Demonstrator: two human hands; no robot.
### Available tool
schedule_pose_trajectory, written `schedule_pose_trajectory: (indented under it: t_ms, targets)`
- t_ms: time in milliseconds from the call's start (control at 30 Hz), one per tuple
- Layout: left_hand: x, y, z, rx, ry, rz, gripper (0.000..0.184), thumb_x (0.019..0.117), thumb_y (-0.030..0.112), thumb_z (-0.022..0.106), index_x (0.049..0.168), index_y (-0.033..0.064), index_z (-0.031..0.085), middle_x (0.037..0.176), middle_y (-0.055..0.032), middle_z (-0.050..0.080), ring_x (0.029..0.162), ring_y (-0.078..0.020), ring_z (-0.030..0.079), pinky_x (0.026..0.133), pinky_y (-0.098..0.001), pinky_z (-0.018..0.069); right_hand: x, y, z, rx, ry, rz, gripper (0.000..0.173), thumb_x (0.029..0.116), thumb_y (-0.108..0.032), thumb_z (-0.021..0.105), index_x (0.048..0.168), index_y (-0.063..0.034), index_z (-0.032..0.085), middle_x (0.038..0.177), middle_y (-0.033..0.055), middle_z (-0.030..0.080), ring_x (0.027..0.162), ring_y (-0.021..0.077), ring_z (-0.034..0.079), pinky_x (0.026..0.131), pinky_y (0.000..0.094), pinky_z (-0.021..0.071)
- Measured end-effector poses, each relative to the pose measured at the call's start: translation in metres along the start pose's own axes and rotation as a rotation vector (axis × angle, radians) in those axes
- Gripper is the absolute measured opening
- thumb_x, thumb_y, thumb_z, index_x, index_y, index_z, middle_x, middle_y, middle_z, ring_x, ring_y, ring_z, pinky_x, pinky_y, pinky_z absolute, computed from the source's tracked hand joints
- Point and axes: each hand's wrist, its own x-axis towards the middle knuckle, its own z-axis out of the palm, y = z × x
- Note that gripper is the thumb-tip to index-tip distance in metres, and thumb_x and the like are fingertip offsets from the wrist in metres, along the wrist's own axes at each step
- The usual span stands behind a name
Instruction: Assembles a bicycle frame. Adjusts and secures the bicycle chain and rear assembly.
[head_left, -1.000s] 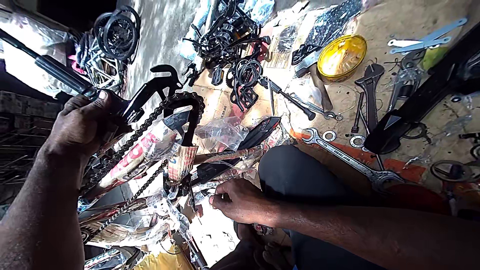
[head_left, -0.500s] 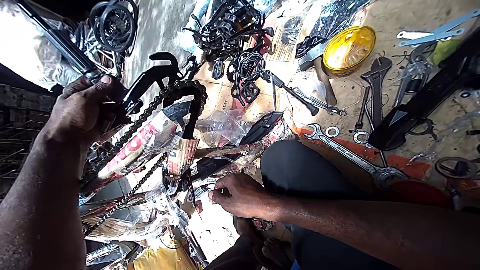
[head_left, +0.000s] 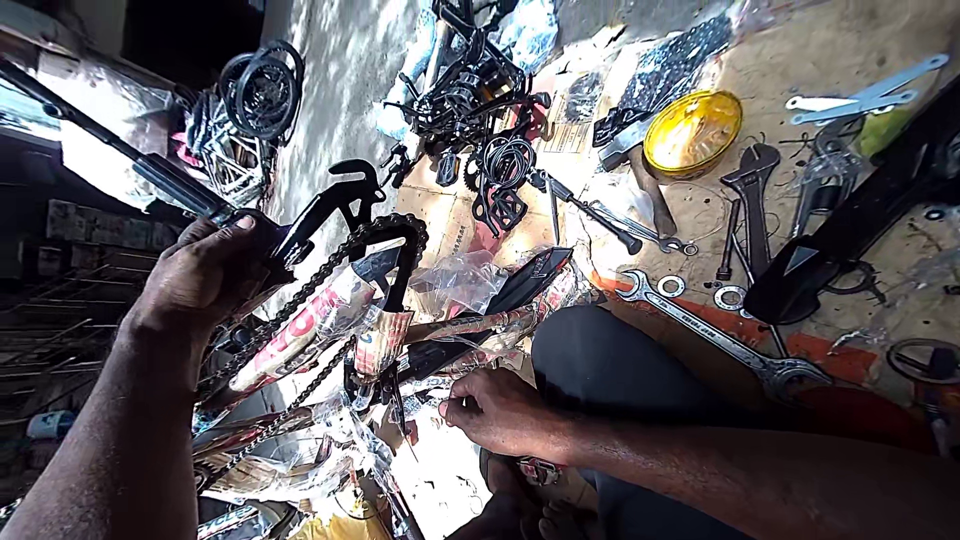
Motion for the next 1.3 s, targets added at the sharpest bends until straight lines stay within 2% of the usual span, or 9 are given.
schedule_pose_trajectory:
  t_ms: [133, 200, 333, 567, 667, 767, 1000, 1167, 1300]
  targets:
    - [0.006, -0.006, -0.004, -0.020, 0.013, 0.025, 0.011, 0.1005, 0.030, 0.051, 0.100, 0.0259, 0.061, 0.082, 0.0118, 0.067, 0.067, 0.0014, 0.063, 0.060, -0.0180, 0.0540, 0.000, -0.003, 0.000, 0.019, -0.014, 0.012, 0.035, 0.1054, -0.036, 0.052, 0.096, -0.0100, 0.073, 0.080, 0.0044, 0.066, 0.074, 0.0163, 0.063, 0.070, 0.0396, 0.0501]
    - [0.005, -0.003, -0.001, -0.009, 0.062, -0.009, 0.021, 0.1037, 0.042, 0.053, 0.109, 0.0242, 0.062, 0.090, 0.0094, 0.071, 0.076, -0.0020, 0.068, 0.068, -0.0222, 0.0589, 0.001, -0.005, 0.001, 0.011, -0.024, 0.006, 0.035, 0.1057, -0.037, 0.051, 0.096, -0.0105, 0.073, 0.079, 0.0041, 0.065, 0.074, 0.0162, 0.062, 0.070, 0.0400, 0.0494]
    - [0.006, -0.002, 0.004, 0.044, 0.134, -0.047, 0.025, 0.1029, 0.046, 0.052, 0.100, 0.0250, 0.064, 0.080, 0.0101, 0.068, 0.064, -0.0021, 0.064, 0.059, -0.0223, 0.0555, -0.001, -0.005, 0.001, -0.011, -0.022, 0.002, 0.035, 0.1054, -0.037, 0.052, 0.095, -0.0114, 0.073, 0.080, 0.0031, 0.066, 0.076, 0.0158, 0.064, 0.071, 0.0402, 0.0499]
    - [0.005, 0.004, 0.010, 0.109, 0.150, -0.087, 0.034, 0.1046, 0.053, 0.047, 0.095, 0.0254, 0.065, 0.074, 0.0111, 0.066, 0.058, -0.0011, 0.061, 0.053, -0.0206, 0.0533, -0.002, -0.003, 0.000, 0.009, 0.005, 0.012, 0.035, 0.1051, -0.038, 0.052, 0.094, -0.0117, 0.073, 0.079, 0.0032, 0.067, 0.074, 0.0158, 0.064, 0.069, 0.0400, 0.0505]
    - [0.005, 0.000, 0.003, 0.061, 0.067, -0.046, 0.038, 0.1056, 0.056, 0.042, 0.101, 0.0240, 0.064, 0.084, 0.0100, 0.068, 0.072, -0.0023, 0.066, 0.067, -0.0232, 0.0577, -0.002, -0.006, -0.001, 0.024, -0.033, 0.024, 0.036, 0.1063, -0.038, 0.051, 0.097, -0.0105, 0.072, 0.078, 0.0042, 0.065, 0.071, 0.0157, 0.063, 0.067, 0.0386, 0.0507]
    - [0.004, 0.000, 0.005, 0.072, 0.092, -0.058, 0.042, 0.1053, 0.060, 0.039, 0.102, 0.0244, 0.063, 0.083, 0.0103, 0.067, 0.070, -0.0012, 0.065, 0.064, -0.0207, 0.0561, -0.003, -0.008, -0.002, 0.029, -0.046, 0.027, 0.036, 0.1067, -0.037, 0.051, 0.098, -0.0098, 0.072, 0.078, 0.0045, 0.065, 0.070, 0.0156, 0.063, 0.066, 0.0374, 0.0511]
    - [0.004, 0.002, 0.005, 0.101, 0.061, -0.064, 0.045, 0.1054, 0.061, 0.036, 0.097, 0.0260, 0.062, 0.077, 0.0117, 0.065, 0.065, 0.0008, 0.062, 0.059, -0.0184, 0.0538, -0.002, -0.008, -0.001, 0.025, -0.039, 0.030, 0.036, 0.1065, -0.038, 0.051, 0.098, -0.0103, 0.072, 0.079, 0.0044, 0.065, 0.073, 0.0160, 0.063, 0.068, 0.0386, 0.0511]
    - [0.006, 0.000, 0.006, 0.094, 0.060, -0.052, 0.039, 0.1047, 0.058, 0.043, 0.105, 0.0239, 0.062, 0.086, 0.0098, 0.068, 0.076, -0.0026, 0.067, 0.070, -0.0245, 0.0582, -0.004, -0.007, -0.002, 0.010, -0.022, 0.027, 0.035, 0.1063, -0.038, 0.052, 0.096, -0.0114, 0.072, 0.075, 0.0029, 0.064, 0.068, 0.0147, 0.062, 0.064, 0.0371, 0.0506]
    - [0.005, 0.007, 0.013, 0.084, 0.086, -0.100, 0.034, 0.1043, 0.054, 0.047, 0.101, 0.0242, 0.062, 0.079, 0.0095, 0.066, 0.065, -0.0021, 0.063, 0.060, -0.0220, 0.0551, -0.004, -0.004, -0.005, 0.015, 0.091, 0.038, 0.030, 0.1063, -0.035, 0.052, 0.105, -0.0121, 0.071, 0.085, 0.0038, 0.067, 0.078, 0.0166, 0.065, 0.072, 0.0400, 0.0523]
